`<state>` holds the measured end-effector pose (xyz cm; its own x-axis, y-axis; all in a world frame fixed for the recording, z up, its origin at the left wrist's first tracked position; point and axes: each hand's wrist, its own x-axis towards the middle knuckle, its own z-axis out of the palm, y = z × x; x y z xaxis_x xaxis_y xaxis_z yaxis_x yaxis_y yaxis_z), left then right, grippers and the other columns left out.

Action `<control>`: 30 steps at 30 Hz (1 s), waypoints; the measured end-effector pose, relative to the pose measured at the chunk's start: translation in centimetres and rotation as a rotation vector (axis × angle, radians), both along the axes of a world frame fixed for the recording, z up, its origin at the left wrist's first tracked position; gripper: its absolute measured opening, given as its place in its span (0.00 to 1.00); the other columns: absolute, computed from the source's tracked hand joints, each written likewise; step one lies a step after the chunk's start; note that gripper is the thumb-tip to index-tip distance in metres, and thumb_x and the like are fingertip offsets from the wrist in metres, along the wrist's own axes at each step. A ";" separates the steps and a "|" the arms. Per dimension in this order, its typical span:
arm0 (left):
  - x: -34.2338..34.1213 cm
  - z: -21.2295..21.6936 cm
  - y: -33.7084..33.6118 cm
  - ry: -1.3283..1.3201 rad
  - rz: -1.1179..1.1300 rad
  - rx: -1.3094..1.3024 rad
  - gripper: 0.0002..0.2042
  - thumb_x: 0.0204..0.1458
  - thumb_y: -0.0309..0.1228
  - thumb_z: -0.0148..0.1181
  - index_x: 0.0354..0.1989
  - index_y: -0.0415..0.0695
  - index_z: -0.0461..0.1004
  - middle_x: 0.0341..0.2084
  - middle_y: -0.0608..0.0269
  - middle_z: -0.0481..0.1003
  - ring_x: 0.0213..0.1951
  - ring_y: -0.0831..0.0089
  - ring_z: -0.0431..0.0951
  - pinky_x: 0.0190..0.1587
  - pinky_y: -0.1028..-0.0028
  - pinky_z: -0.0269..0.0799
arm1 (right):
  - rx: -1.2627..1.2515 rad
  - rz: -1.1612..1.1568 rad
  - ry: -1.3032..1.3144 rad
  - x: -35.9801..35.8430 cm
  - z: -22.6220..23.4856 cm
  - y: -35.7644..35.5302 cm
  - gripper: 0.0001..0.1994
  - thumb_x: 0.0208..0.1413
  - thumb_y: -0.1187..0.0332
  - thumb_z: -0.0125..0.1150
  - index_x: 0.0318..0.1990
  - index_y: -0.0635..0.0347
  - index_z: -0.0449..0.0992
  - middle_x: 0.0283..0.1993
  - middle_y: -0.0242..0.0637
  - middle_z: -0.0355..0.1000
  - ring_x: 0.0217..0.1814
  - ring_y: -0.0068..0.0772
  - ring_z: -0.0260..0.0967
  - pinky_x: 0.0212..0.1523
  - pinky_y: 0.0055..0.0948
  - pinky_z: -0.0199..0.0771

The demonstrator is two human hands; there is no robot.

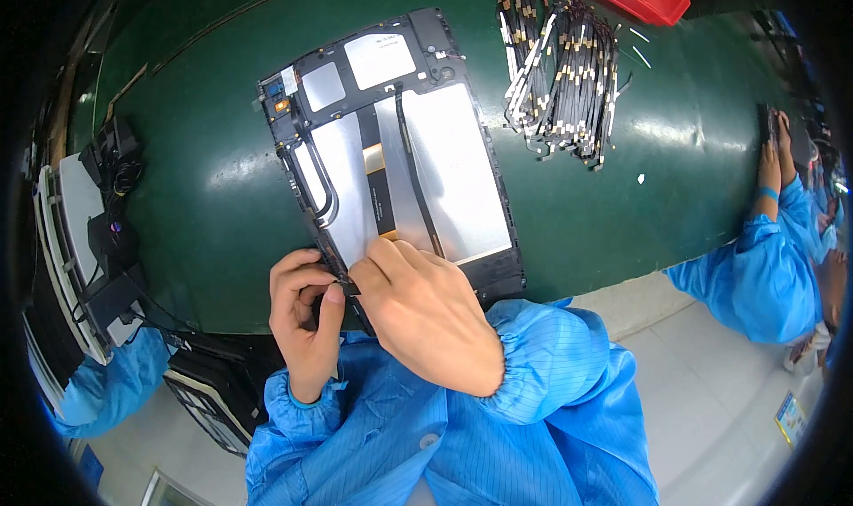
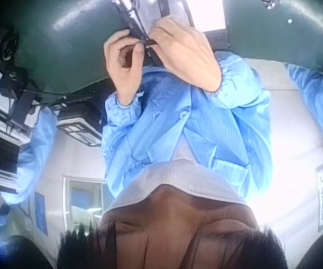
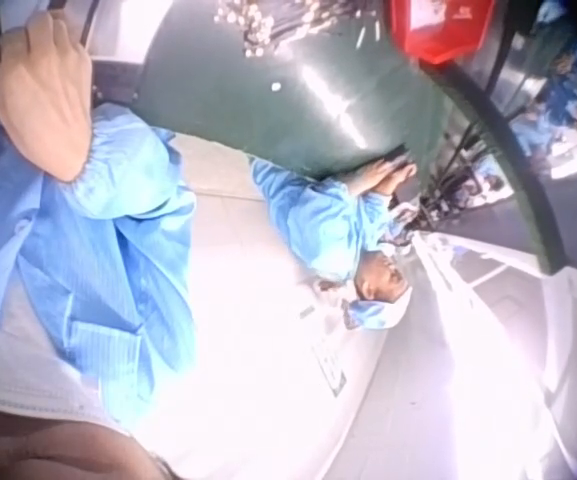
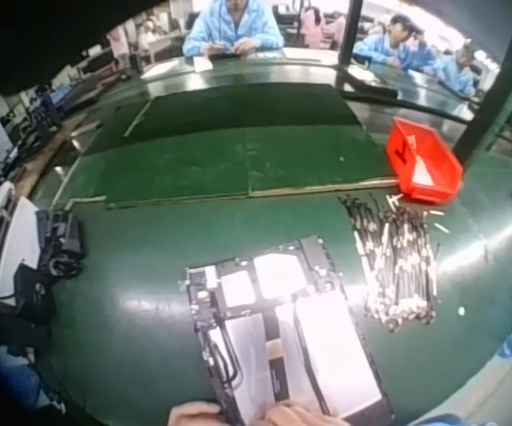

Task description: The person assembles internal components and ribbon cables into a tablet chassis by hand, using tweezers to manipulate the small parts.

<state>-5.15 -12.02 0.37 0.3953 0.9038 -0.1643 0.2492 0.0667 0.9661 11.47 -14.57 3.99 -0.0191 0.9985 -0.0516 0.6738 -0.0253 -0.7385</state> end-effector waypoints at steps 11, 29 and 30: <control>-0.2 0.0 0.4 0.019 -0.024 0.012 0.10 0.49 0.13 0.57 0.39 0.33 0.68 0.50 0.56 0.62 0.42 0.75 0.72 0.48 0.76 0.71 | -0.002 -0.011 0.004 -0.1 0.1 0.1 0.07 0.41 0.75 0.59 0.30 0.66 0.72 0.31 0.40 0.63 0.35 0.40 0.66 0.33 0.34 0.70; -2.4 1.7 -1.0 0.117 -0.071 -0.221 0.07 0.52 0.20 0.58 0.40 0.34 0.72 0.31 0.59 0.77 0.32 0.75 0.77 0.37 0.76 0.73 | 0.102 -0.049 -0.088 -1.0 -0.8 -0.6 0.09 0.50 0.68 0.60 0.32 0.62 0.68 0.32 0.38 0.61 0.31 0.37 0.69 0.27 0.33 0.70; -2.6 1.7 -1.1 0.115 -0.069 -0.216 0.07 0.52 0.20 0.58 0.40 0.34 0.72 0.31 0.59 0.77 0.32 0.75 0.77 0.37 0.76 0.73 | 0.134 -0.070 -0.096 -1.0 -0.9 -0.5 0.08 0.50 0.68 0.59 0.32 0.61 0.68 0.32 0.38 0.61 0.30 0.36 0.69 0.27 0.33 0.70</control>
